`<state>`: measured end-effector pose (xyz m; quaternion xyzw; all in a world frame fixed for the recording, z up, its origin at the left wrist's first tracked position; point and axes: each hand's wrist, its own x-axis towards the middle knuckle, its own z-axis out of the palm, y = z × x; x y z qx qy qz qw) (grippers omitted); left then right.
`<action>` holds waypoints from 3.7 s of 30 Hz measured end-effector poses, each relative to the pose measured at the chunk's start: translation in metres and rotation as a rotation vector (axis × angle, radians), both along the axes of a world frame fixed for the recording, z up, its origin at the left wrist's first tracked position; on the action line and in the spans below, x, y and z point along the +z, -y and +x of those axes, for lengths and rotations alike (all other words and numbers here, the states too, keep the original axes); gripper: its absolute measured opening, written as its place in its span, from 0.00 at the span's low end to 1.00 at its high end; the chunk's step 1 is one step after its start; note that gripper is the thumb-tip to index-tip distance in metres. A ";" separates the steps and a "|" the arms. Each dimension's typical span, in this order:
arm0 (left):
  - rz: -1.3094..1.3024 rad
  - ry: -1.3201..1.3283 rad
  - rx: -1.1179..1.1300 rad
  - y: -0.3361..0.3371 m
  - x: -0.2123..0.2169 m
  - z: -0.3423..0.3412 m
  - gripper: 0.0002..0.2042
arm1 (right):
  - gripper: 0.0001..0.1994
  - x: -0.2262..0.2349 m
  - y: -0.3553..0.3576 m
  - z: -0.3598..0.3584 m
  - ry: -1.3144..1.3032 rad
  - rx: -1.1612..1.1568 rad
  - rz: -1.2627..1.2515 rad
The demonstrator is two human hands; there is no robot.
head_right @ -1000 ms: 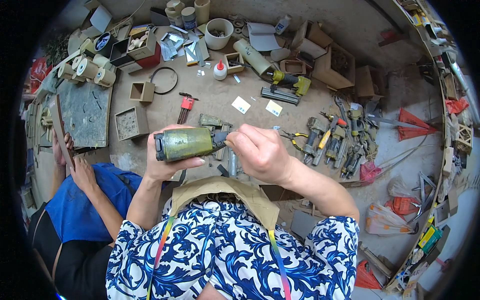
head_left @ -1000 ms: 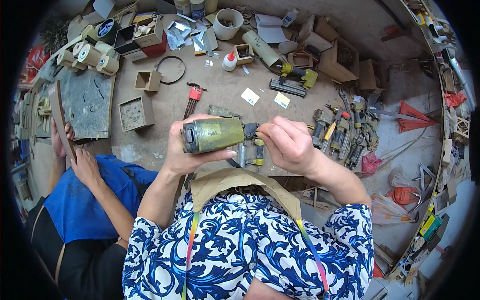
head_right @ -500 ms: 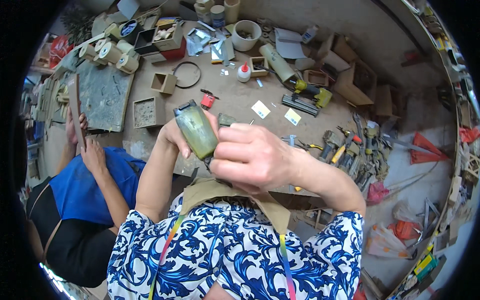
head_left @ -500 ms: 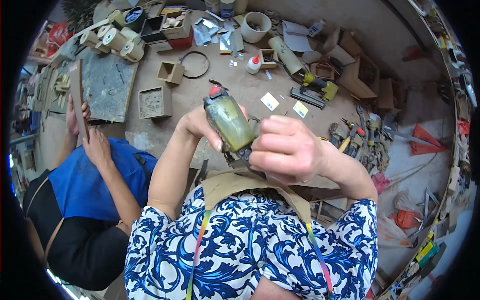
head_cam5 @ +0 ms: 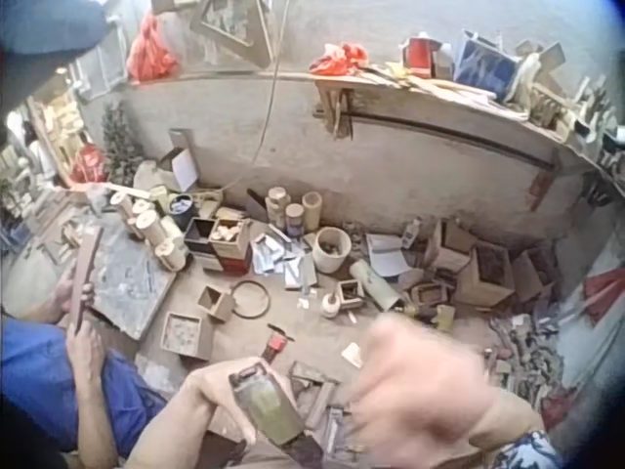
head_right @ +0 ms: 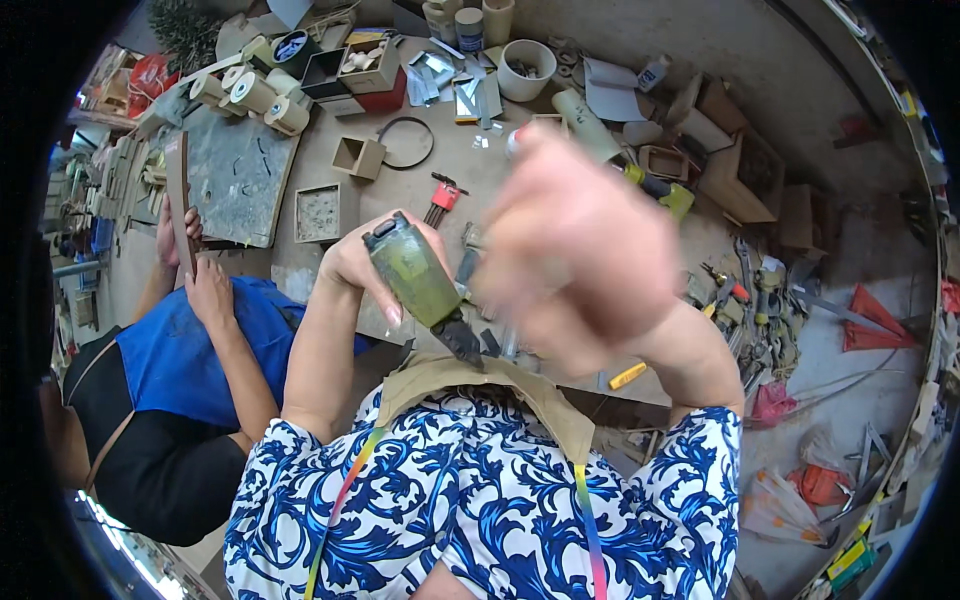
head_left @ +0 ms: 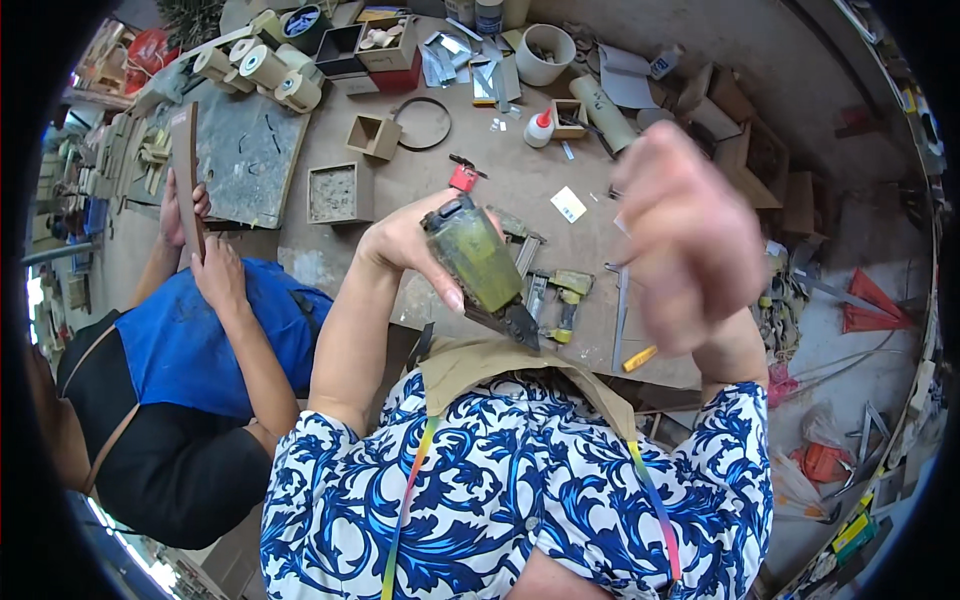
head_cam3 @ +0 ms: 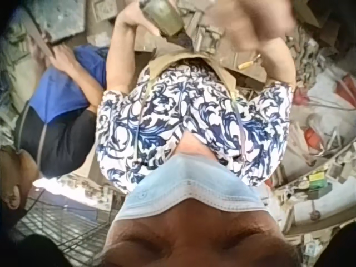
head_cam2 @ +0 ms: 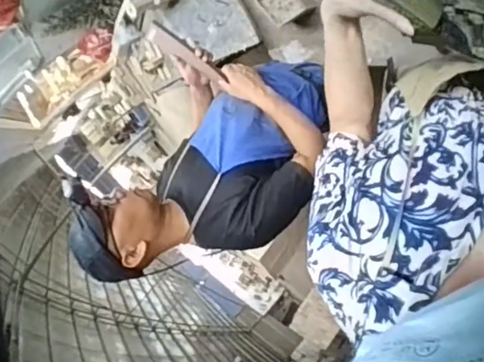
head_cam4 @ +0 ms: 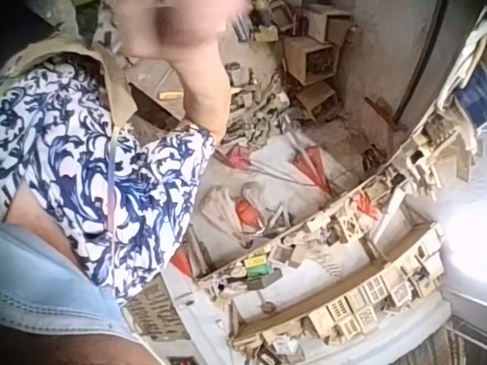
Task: Assemble small components using tools at a workbench in a workshop.
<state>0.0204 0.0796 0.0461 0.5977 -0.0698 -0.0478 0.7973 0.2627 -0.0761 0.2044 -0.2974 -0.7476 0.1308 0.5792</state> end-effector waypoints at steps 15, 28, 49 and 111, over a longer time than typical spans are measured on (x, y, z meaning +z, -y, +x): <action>-0.231 -0.190 0.800 0.063 0.013 -0.017 0.38 | 0.18 -0.075 0.077 -0.046 -0.181 -0.528 -0.622; -0.040 -0.212 0.694 0.070 0.030 -0.009 0.33 | 0.18 -0.092 0.082 -0.024 0.071 -0.450 -0.411; -0.789 -0.305 0.370 0.120 0.077 -0.024 0.55 | 0.15 -0.107 0.090 -0.008 -0.587 -0.030 -0.923; -0.185 -0.677 0.685 0.120 0.077 0.013 0.13 | 0.04 -0.057 0.101 -0.033 -0.205 -0.558 -0.931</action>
